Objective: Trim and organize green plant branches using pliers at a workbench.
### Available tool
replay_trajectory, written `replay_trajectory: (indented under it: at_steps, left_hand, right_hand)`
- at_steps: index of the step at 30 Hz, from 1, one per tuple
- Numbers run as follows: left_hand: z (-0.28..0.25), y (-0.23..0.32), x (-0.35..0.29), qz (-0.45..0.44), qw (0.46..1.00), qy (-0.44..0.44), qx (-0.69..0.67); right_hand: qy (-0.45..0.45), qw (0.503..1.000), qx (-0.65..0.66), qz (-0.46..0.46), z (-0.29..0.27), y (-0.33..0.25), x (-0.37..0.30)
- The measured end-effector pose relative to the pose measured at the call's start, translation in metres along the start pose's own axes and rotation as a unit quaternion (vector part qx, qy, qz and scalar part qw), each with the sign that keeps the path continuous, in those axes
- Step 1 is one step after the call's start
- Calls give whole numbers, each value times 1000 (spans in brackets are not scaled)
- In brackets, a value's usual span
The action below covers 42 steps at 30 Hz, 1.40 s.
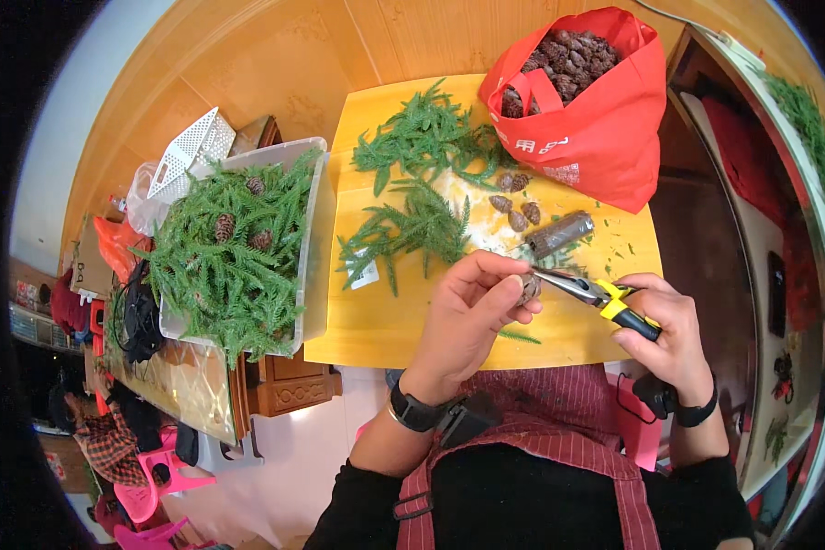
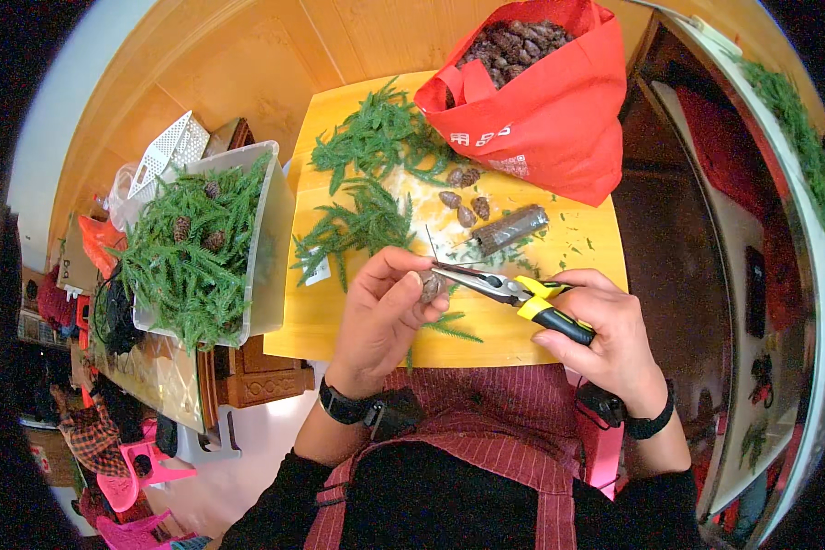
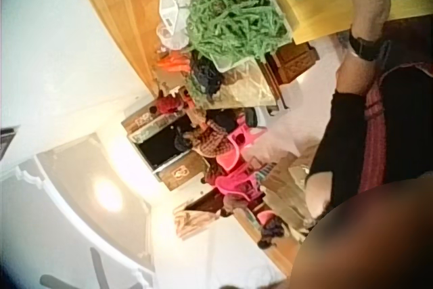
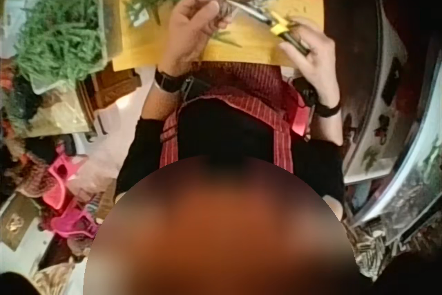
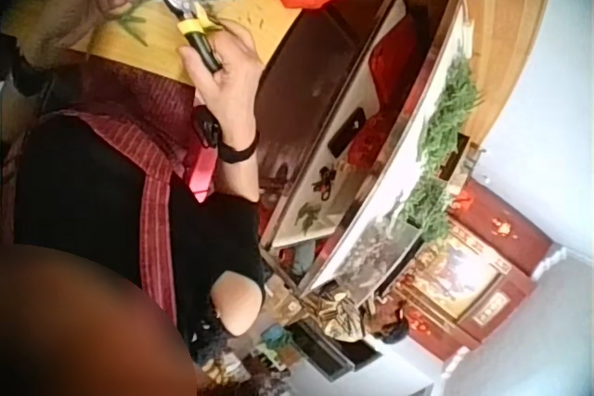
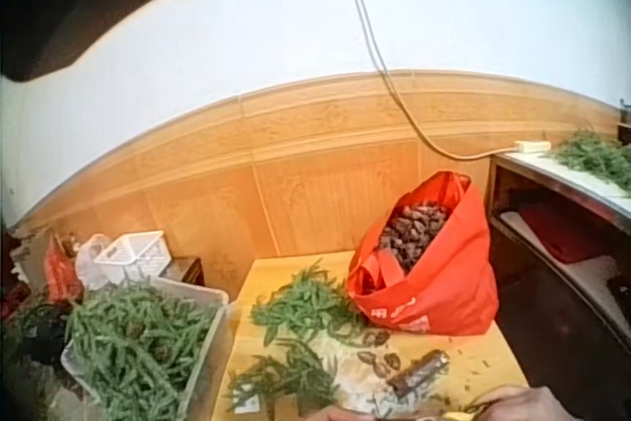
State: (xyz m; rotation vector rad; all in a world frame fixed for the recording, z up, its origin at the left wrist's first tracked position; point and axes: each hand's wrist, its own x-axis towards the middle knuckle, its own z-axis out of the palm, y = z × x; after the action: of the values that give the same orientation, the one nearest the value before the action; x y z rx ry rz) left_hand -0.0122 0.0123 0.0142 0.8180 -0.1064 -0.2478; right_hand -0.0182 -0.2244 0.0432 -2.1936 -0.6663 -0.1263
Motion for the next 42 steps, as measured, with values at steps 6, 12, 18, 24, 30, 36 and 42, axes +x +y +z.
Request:
replay_trajectory:
  at_steps: [6, 12, 18, 24, 30, 36, 42]
  left_hand:
    - [-2, 0, 0, 2, 1000, -3, 3]
    - [0, 0, 1, 15, 1000, 0, 17]
    - [3, -2, 3, 117, 982, 14, 148]
    - [15, -1, 1, 270, 908, 32, 320]
    - [8, 8, 1, -11, 998, 24, 53]
    - [15, 0, 2, 179, 957, 54, 221]
    - [14, 6, 7, 456, 659, 15, 598]
  right_hand:
    - [1, 1000, 22, 17, 4, 0, 0]
    - [16, 999, 29, 18, 7, 1, -1]
    - [45, 998, 24, 22, 15, -1, -3]
    - [49, 998, 30, 2, 16, -1, -3]
    - [43, 998, 34, -11, 18, 0, -4]
    - [40, 998, 47, 4, 20, 0, -5]
    - [31, 996, 71, 41, 21, 1, -7]
